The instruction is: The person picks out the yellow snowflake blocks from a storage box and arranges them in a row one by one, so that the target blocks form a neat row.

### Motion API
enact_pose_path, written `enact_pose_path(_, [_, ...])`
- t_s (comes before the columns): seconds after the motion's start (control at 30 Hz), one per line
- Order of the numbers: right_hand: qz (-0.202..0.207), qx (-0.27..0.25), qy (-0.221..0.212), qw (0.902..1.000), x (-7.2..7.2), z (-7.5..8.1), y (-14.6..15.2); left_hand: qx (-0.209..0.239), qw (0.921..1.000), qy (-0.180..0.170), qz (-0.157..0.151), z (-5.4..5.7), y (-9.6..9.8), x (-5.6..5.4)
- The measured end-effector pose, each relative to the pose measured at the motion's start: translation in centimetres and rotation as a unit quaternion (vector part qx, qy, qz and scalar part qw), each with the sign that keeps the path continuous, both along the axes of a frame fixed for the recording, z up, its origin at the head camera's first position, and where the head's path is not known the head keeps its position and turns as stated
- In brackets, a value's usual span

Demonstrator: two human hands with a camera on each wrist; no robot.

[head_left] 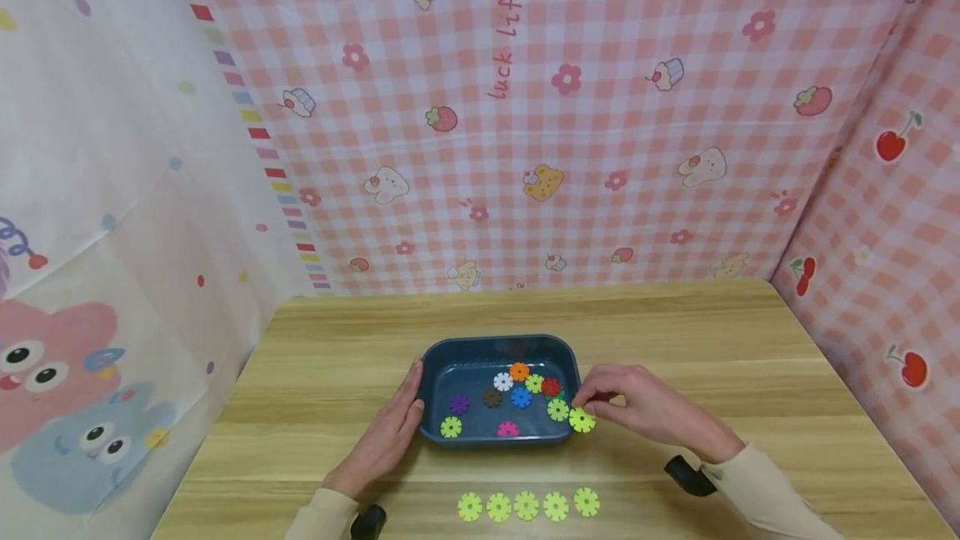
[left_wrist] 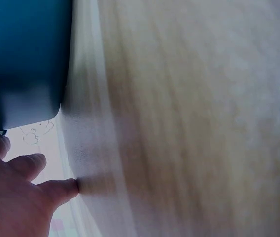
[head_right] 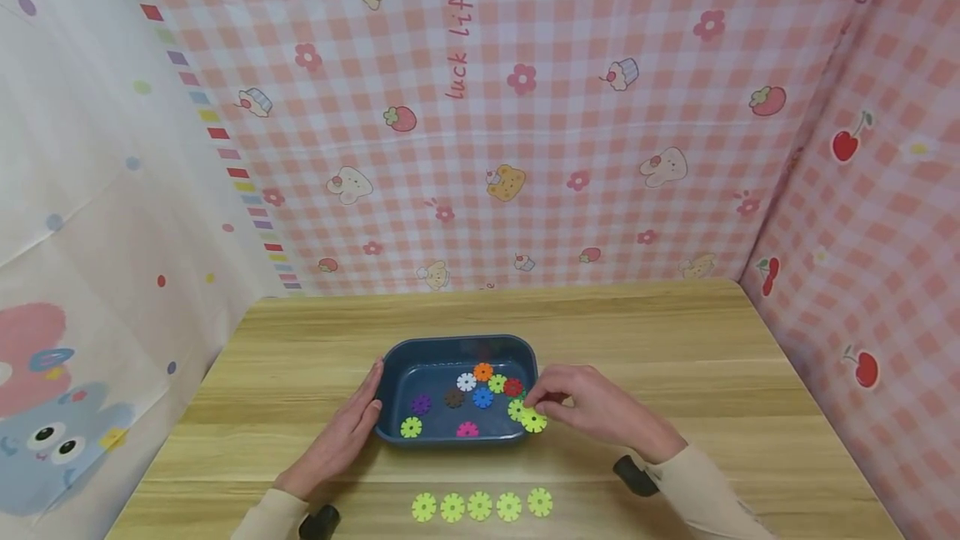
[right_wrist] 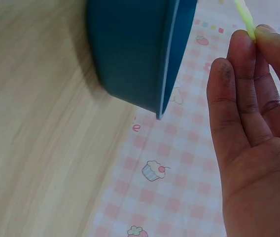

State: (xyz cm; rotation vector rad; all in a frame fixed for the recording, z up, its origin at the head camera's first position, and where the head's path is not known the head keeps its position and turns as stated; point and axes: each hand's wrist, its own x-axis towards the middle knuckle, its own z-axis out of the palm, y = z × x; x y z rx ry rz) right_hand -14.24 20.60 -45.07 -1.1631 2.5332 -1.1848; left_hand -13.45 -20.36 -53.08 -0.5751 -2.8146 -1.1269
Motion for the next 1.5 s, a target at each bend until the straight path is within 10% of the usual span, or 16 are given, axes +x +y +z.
enact_pose_path(0.7, [0.007, 0.006, 0.035, 0.9994, 1.3, -2.1, 2.6, 0.002, 0.9999, 0.012, -0.005, -0.1, 0.0, -0.1])
enact_pose_path(1.5, [0.024, 0.028, -0.086, 0.9956, 3.4, -5.2, 3.4, -0.002, 0.9999, 0.01, 0.0, -0.2, 0.0, 0.0])
